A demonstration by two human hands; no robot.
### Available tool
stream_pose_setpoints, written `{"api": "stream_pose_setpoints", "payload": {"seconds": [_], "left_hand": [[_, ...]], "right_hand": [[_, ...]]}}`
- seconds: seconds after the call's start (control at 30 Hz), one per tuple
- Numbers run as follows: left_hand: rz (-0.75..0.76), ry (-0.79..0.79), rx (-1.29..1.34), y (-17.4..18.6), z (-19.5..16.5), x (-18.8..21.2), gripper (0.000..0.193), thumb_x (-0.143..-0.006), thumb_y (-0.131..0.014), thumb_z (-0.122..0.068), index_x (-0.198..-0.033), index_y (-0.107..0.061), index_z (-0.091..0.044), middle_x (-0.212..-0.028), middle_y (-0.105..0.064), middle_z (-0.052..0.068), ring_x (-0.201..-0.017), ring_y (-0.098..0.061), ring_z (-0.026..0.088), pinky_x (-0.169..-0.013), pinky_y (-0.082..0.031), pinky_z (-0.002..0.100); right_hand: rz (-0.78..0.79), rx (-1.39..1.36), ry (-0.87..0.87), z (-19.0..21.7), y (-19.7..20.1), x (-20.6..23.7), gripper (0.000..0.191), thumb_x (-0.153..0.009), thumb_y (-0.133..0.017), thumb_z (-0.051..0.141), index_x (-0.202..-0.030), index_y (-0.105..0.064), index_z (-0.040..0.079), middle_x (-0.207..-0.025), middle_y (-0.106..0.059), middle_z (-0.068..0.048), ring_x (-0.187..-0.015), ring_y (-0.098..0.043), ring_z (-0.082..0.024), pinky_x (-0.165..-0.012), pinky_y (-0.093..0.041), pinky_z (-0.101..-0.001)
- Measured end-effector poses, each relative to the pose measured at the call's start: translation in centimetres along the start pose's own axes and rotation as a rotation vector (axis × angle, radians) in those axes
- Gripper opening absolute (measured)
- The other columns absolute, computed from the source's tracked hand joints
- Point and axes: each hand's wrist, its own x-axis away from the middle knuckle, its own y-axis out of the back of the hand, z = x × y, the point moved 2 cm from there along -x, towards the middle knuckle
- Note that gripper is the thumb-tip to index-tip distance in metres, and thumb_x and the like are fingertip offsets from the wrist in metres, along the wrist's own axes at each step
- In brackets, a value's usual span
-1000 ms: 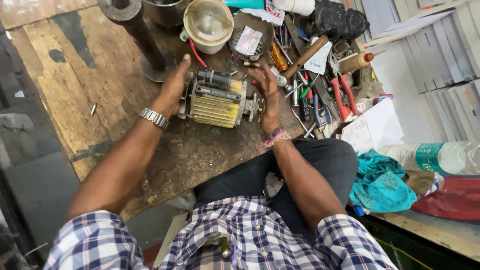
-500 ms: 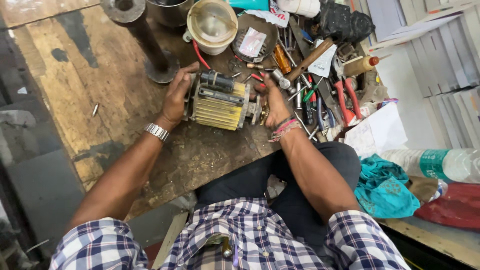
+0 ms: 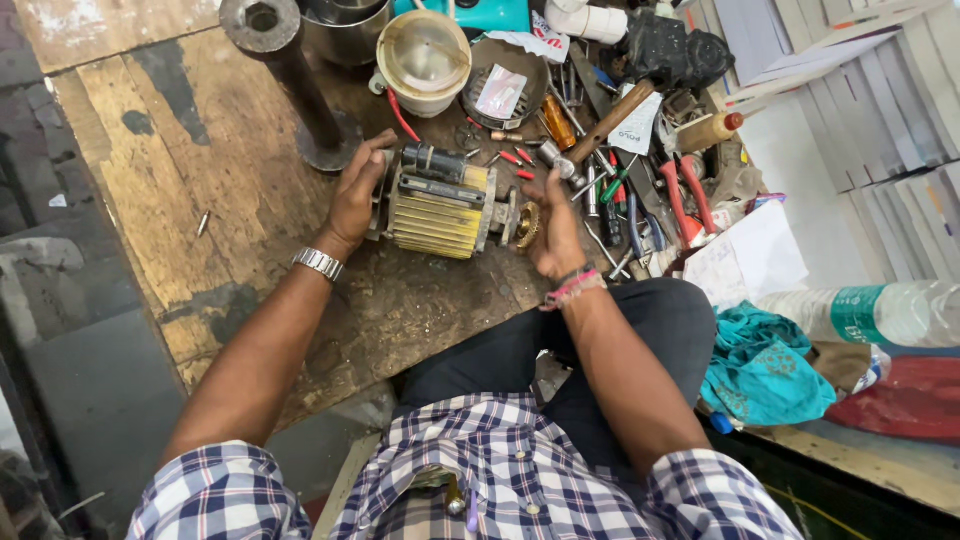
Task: The person assembles a small electric motor by attaching a brass gear to the motor shaft, rotating it to check fit, and wiping the gear with a cloth. The person handles the motor body, gear, and cloth on a cluttered workbench.
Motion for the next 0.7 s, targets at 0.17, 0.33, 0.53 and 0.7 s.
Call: {"api": "stream_pose_setpoints", "payload": {"seconds": [0.17,0.33,0.53,0.7], "left_hand": [[-0.008,0.051,0.024,0.1,0.8,0.1,0.051,-0.108,-0.045,-0.038,-0.144,-0.053,-0.003,-0.15,-0.054,0.012,-0.141,-0.047,0.023,-0.119,-0.032,0.034],[-0.025,0.033,-0.056,0.2,0.8,-0.2,0.049,-0.11,-0.046,-0.038,-0.142,-0.056,-0.002,-0.144,-0.059,0.012,-0.136,-0.051,0.022,-0.117,-0.034,0.033],[-0.298,-0.114,-0.917,-0.9,-4.8,-1.1,0.054,-0.094,-0.075,-0.03,-0.14,-0.061,-0.006,-0.137,-0.066,0.014,-0.128,-0.061,0.03,-0.114,-0.048,0.041],[0.16,-0.636,-0.797,-10.0,-8.3,-3.6,0.087,-0.077,-0.088,-0.041,-0.142,-0.051,0.003,-0.144,-0.054,0.026,-0.133,-0.054,0.041,-0.11,-0.043,0.051]], "right_hand": [[0.114,-0.062,-0.06,-1.5,2.8,1.4,0.058,-0.093,-0.064,0.047,-0.134,-0.053,0.008,-0.119,-0.065,-0.011,-0.104,-0.067,-0.027,-0.09,-0.059,-0.0497],[0.002,0.047,0.189,-0.8,4.5,0.1,0.039,-0.103,-0.066,0.035,-0.12,-0.06,0.0,-0.093,-0.067,-0.009,-0.081,-0.067,-0.023,-0.07,-0.06,-0.0392],[0.304,-0.102,0.212,6.8,3.8,2.0,0.051,-0.108,-0.045,0.039,-0.131,-0.059,-0.005,-0.12,-0.072,-0.021,-0.107,-0.075,-0.034,-0.086,-0.064,-0.0423],[0.526,-0.303,0.121,9.6,0.1,1.5,0.05,-0.108,-0.033,0.036,-0.141,-0.046,0.001,-0.131,-0.064,-0.023,-0.115,-0.071,-0.04,-0.095,-0.062,-0.0503]]}}
